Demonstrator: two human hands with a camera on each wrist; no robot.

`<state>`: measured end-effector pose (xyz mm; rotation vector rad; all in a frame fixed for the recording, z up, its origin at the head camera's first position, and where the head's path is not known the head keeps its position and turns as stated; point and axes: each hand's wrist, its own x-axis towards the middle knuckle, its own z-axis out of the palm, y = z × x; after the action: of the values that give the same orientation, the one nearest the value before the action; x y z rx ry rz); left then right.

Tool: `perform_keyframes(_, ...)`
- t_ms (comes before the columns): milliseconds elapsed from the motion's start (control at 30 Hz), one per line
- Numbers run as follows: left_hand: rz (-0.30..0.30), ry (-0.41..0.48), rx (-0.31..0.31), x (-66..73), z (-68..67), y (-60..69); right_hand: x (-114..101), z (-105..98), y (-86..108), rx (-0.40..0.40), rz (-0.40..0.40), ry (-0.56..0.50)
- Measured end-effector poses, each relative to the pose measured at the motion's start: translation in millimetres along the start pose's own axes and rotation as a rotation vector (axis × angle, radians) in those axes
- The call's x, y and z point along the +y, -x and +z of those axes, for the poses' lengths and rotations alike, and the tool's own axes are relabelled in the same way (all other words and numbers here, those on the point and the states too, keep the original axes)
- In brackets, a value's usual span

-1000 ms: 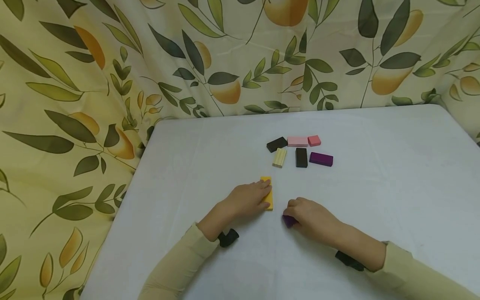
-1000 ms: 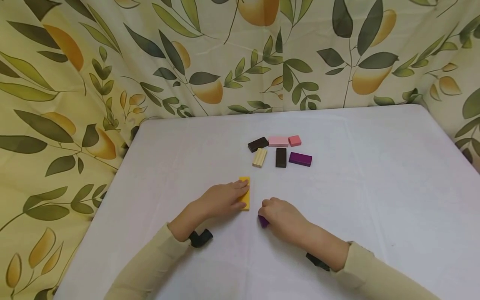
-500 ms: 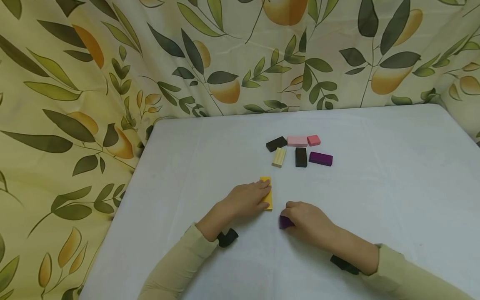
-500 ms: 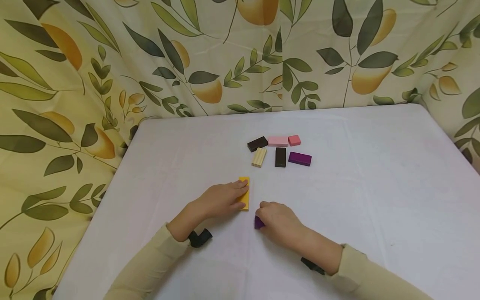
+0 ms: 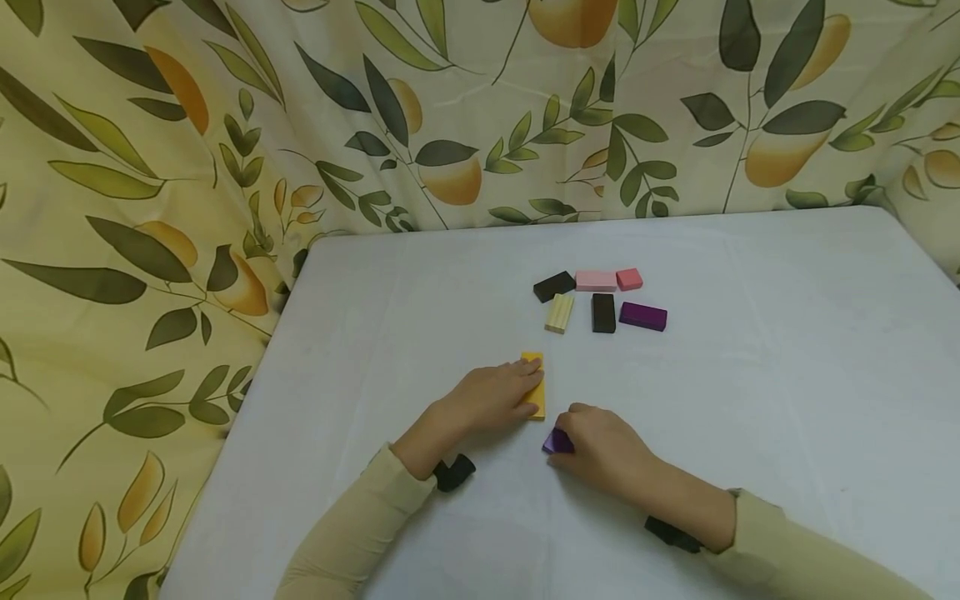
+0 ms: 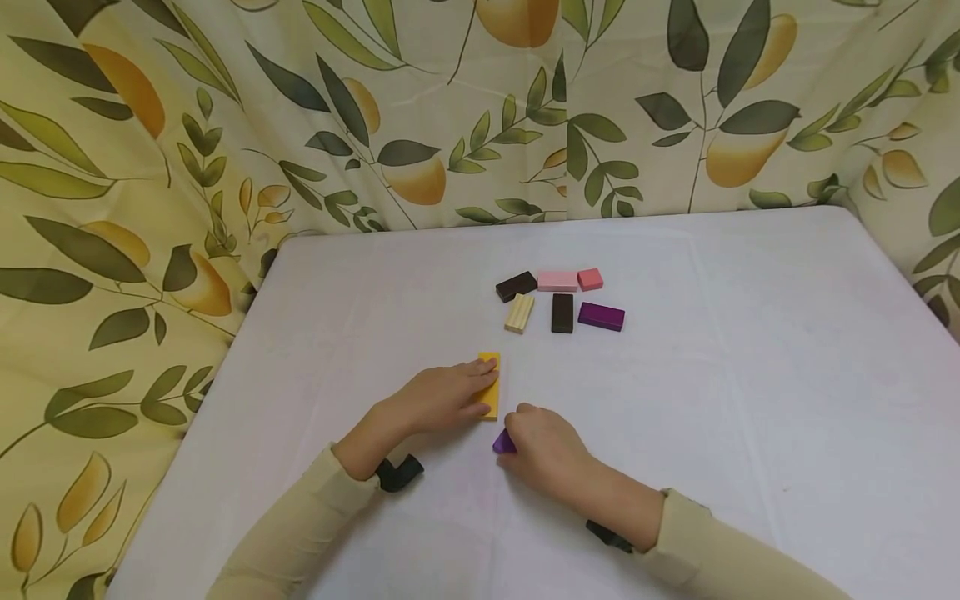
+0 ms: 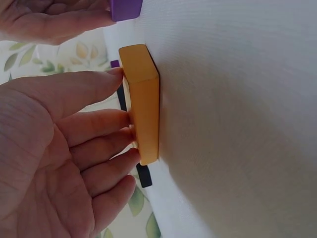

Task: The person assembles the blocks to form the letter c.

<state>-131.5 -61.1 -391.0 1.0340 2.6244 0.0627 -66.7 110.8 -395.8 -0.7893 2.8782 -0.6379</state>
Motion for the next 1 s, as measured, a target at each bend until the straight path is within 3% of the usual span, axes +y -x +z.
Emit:
perform_keyframes(567,0.016,-0.001,0.007,-1.9,1.8,-0.2,-7,2,-13.1,-0.036,0.139,-0.088)
perform_keyframes(1000,0.013,-0.008,-0.001,-0.8,0.0,-1.0,-5,3,-18.6,-0.058,0.18,-0.156)
